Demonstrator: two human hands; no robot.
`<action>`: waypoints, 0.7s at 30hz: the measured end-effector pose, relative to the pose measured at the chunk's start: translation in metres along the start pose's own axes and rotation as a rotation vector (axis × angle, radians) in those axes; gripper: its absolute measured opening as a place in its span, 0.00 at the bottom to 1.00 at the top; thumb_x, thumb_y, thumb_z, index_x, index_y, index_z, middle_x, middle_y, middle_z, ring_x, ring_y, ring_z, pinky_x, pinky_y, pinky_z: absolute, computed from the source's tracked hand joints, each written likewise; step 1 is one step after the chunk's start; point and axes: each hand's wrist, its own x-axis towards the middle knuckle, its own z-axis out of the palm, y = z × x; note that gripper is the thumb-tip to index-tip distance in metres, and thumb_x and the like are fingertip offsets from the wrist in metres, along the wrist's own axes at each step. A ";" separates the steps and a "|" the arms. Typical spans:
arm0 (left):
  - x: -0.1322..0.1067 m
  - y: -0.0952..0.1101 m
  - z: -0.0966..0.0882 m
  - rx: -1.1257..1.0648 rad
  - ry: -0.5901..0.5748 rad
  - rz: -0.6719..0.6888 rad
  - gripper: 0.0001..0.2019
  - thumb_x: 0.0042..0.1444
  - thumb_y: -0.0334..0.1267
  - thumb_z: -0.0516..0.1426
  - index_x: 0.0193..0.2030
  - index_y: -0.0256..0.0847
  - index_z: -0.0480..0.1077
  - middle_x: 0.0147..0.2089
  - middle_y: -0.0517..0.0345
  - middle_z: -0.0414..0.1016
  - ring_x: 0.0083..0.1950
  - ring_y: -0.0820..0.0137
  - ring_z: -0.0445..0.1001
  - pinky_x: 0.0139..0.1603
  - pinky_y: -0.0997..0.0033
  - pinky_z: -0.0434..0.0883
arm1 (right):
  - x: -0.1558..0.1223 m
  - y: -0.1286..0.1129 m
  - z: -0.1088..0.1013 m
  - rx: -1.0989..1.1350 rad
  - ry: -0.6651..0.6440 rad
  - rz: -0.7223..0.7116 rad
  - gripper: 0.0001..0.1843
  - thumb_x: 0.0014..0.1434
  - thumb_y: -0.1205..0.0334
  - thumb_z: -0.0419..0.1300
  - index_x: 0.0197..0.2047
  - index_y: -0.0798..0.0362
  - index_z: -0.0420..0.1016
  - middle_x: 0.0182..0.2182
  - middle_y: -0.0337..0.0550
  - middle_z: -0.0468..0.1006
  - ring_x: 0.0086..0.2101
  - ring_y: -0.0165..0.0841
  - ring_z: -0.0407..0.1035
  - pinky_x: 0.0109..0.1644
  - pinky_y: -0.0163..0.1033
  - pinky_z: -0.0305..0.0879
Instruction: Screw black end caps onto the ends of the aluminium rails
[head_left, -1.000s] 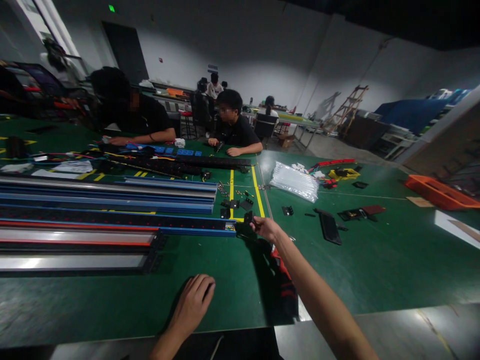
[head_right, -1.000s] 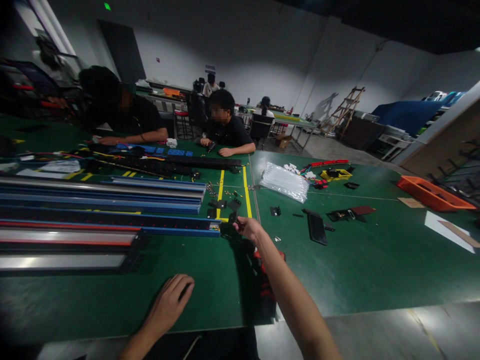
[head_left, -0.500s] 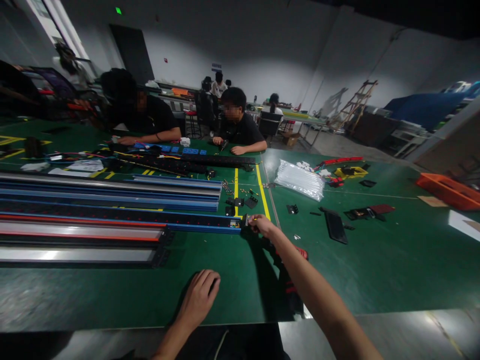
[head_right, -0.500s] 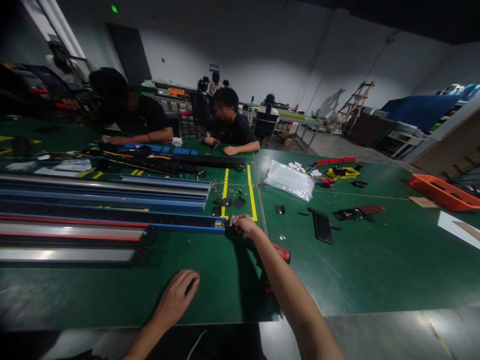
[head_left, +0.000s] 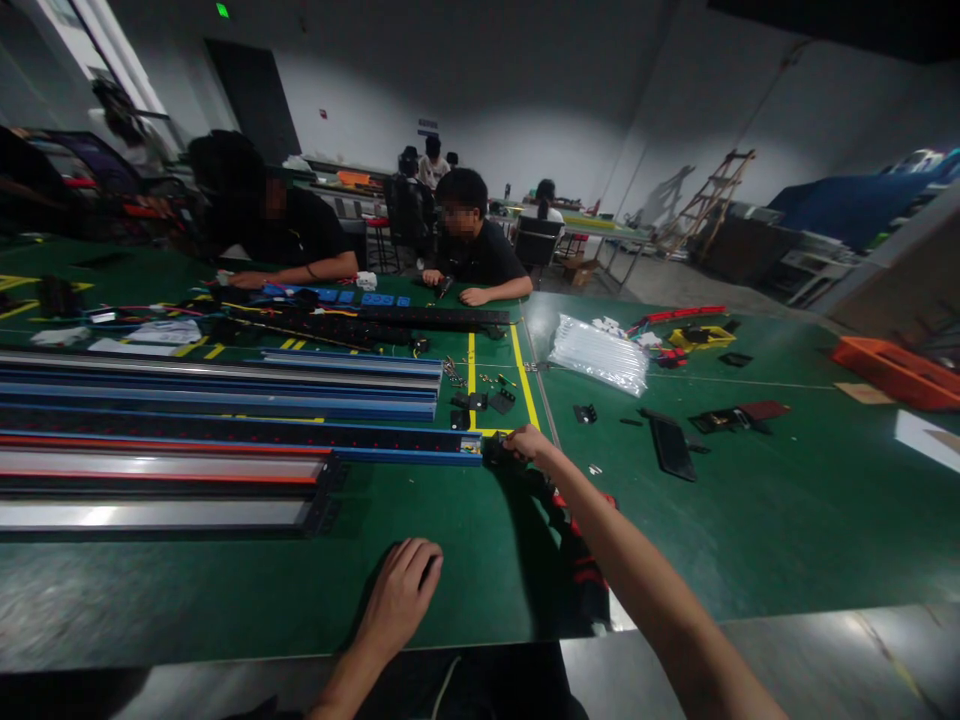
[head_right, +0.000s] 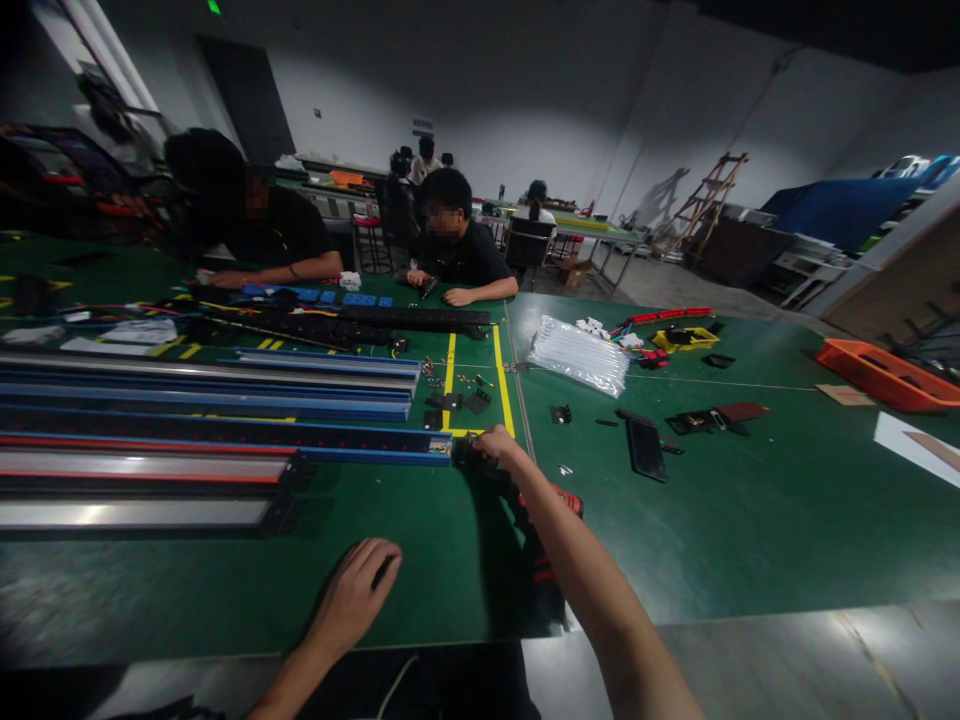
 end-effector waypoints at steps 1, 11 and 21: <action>0.000 0.000 0.000 0.000 0.002 0.001 0.07 0.65 0.36 0.50 0.42 0.44 0.69 0.40 0.56 0.73 0.43 0.67 0.72 0.47 0.63 0.69 | 0.001 0.003 -0.002 0.014 -0.012 0.004 0.20 0.64 0.55 0.59 0.55 0.56 0.70 0.52 0.48 0.72 0.47 0.41 0.70 0.50 0.50 0.71; 0.001 -0.001 0.001 0.007 0.018 0.020 0.08 0.65 0.37 0.50 0.42 0.44 0.69 0.40 0.55 0.73 0.42 0.67 0.72 0.45 0.64 0.69 | 0.012 0.024 -0.018 0.108 -0.128 -0.062 0.13 0.63 0.58 0.59 0.48 0.57 0.72 0.40 0.44 0.77 0.36 0.33 0.74 0.38 0.40 0.72; 0.001 0.000 0.001 0.008 0.006 0.016 0.07 0.65 0.36 0.49 0.41 0.44 0.69 0.40 0.55 0.73 0.42 0.66 0.72 0.46 0.64 0.69 | 0.021 0.023 0.009 -0.040 -0.121 -0.352 0.07 0.48 0.73 0.62 0.32 0.54 0.76 0.28 0.38 0.80 0.33 0.34 0.74 0.37 0.33 0.65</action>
